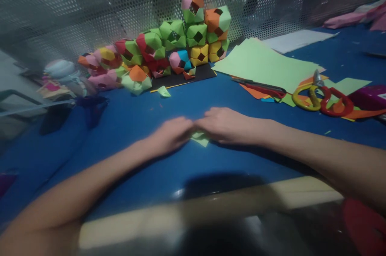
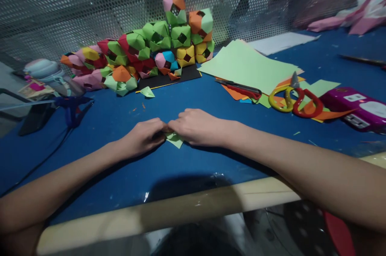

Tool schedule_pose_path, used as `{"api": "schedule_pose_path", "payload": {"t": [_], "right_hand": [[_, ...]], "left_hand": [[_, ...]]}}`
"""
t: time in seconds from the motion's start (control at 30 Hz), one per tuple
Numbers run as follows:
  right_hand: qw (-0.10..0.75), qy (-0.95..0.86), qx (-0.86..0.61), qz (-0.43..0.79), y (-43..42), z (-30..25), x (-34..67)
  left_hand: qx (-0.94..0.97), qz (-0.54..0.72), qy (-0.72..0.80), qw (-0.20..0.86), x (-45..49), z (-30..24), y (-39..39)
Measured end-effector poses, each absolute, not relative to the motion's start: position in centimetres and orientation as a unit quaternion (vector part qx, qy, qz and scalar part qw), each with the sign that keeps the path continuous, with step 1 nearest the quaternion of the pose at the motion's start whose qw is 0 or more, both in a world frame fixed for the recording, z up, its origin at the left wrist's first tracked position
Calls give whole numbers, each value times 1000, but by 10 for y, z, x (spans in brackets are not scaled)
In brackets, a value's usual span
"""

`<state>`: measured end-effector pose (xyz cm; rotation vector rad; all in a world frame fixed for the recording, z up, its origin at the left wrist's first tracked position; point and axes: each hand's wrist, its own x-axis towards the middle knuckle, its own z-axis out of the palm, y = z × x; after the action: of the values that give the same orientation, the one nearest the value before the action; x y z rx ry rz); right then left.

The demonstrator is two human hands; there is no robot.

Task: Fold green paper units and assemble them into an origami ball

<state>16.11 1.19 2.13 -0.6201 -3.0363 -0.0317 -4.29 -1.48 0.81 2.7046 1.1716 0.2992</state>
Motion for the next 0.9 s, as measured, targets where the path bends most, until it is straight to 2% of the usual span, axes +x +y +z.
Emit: {"api": "schedule_pose_path", "payload": {"t": [0.13,0.37,0.5,0.9], "right_hand": [[49,-972,-220,60,15,23,164],[200,-878,-337,275,28,17,165],[250,-826,-369,345,25,17,160],[290,-807,-379,348,15,16,155]], "left_hand": [[890,140,416,124,-41,6,-15],[726,344,529,273,-39,-1,-11],[672,376,548,327,-36,3,-10],[677,358,560,317,-32,6,-16]]}}
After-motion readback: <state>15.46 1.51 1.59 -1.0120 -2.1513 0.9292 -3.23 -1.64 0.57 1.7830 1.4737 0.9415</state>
